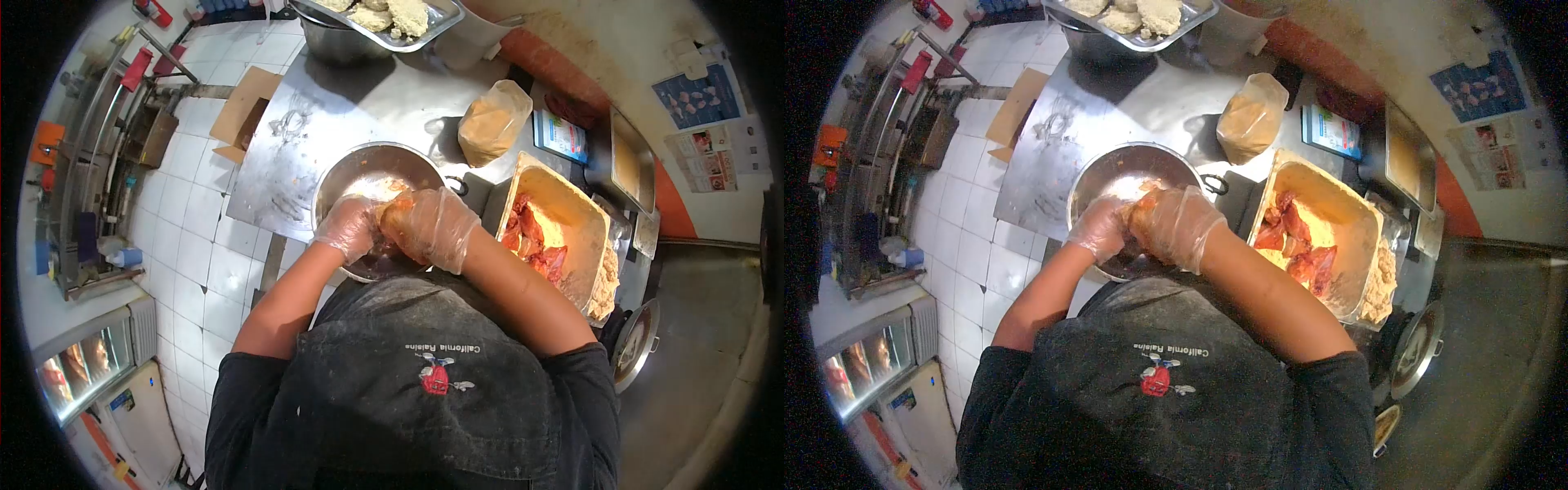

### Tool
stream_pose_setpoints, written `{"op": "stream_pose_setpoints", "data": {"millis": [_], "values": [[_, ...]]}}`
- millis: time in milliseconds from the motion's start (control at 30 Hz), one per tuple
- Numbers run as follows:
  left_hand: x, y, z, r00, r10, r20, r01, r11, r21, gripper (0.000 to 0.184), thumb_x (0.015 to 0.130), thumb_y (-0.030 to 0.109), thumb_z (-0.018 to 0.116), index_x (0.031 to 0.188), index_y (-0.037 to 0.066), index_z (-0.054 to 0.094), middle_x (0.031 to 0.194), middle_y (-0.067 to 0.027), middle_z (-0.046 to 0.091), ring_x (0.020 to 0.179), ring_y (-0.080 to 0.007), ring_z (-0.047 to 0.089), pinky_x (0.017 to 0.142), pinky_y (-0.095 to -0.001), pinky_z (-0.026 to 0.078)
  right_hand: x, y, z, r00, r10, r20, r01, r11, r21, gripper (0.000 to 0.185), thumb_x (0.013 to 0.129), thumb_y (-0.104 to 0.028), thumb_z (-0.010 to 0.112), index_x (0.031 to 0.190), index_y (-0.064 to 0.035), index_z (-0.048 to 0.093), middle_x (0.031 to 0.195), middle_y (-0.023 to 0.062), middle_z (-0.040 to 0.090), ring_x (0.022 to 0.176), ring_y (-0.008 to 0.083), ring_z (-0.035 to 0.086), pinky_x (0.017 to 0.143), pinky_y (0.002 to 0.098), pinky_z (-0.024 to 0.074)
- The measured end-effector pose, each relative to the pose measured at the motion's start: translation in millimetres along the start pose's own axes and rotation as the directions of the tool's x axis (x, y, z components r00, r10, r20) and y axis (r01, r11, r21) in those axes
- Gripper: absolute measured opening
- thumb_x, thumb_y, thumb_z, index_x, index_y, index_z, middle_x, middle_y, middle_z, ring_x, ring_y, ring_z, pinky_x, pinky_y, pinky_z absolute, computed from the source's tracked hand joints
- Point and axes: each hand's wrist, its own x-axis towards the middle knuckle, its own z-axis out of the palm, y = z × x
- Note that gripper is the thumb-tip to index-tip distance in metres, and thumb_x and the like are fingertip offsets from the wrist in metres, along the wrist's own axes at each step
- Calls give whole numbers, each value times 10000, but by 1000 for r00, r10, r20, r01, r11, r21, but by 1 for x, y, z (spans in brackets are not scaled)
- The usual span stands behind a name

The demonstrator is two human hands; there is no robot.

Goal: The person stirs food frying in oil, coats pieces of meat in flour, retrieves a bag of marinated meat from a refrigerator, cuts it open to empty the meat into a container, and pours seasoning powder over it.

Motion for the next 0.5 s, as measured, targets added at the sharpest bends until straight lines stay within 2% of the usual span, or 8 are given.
{"op": "stream_pose_setpoints", "data": {"millis": [133, 200, 233, 267, 333, 400, 467, 500], "values": [[8, -2, -3, 979, -79, 187, 84, 996, -20, 350, 828, 53, 755, 1175, 88, 740, 1108, -168, 757, 1022, -320, 718, 922, -379, 542, -15, 38, 16, 995, -60, -74, 77, 965, 250, 246, 868, -277, 711, 1045, -109, 742, 929, 167, 750, 878, 336, 745, 736, 444, 578], [12, -11, 2, 973, -94, 212, 142, 964, -225, 415, 822, 83, 767, 1232, 82, 707, 1102, -177, 752, 1042, -351, 706, 935, -393, 540, -36, 43, 19, 989, 105, -105, 4, 688, 726, 304, 844, -251, 762, 1099, -91, 730, 960, 147, 745, 919, 294, 736, 789, 403, 575], [13, -15, 6, 969, -99, 227, 171, 930, -325, 449, 819, 98, 773, 1261, 80, 691, 1100, -182, 750, 1052, -367, 699, 941, -401, 539, -49, 45, 17, 978, 152, -140, 13, 632, 775, 335, 835, -235, 782, 1127, -81, 722, 983, 134, 742, 943, 273, 729, 811, 386, 570], [13, -19, 9, 977, -79, 196, 123, 967, -223, 463, 791, 88, 800, 1240, 79, 688, 1092, -170, 750, 1035, -348, 703, 943, -390, 540, -63, 47, 15, 964, 198, -175, 31, 573, 819, 370, 827, -219, 802, 1154, -72, 713, 1007, 120, 739, 968, 251, 721, 832, 369, 566], [12, -25, 13, 990, -28, 140, 30, 999, -11, 495, 734, 70, 855, 1198, 77, 683, 1077, -146, 749, 1000, -308, 710, 946, -368, 540, -97, 46, -9, 920, 176, -351, 91, 774, 627, 436, 819, -181, 831, 1210, -51, 690, 1072, 85, 732, 1023, 207, 700, 863, 343, 551], [15, -12, 3, 975, -97, 202, 87, 994, 59, 520, 722, 82, 870, 1205, 85, 678, 1077, -153, 749, 989, -286, 712, 932, -347, 543, -145, 48, -23, 874, 348, -340, 63, 612, 788, 461, 821, -131, 836, 1244, -42, 674, 1158, 81, 727, 1077, 218, 699, 909, 362, 554], [21, -11, 1, 958, -126, 258, 102, 989, 103, 518, 723, 78, 871, 1203, 83, 677, 1075, -147, 753, 981, -256, 715, 921, -333, 545, -179, 44, -36, 861, 490, -136, -8, 280, 960, 446, 832, -114, 824, 1251, -67, 678, 1185, 107, 727, 1111, 243, 700, 948, 376, 553], [24, -17, 4, 951, -122, 283, 95, 989, 110, 503, 731, 68, 865, 1198, 77, 678, 1073, -138, 756, 977, -237, 716, 917, -329, 547, -183, 43, -40, 832, 529, -167, -68, 396, 916, 443, 831, -105, 820, 1251, -77, 682, 1196, 117, 725, 1121, 259, 699, 958, 383, 555]]}}
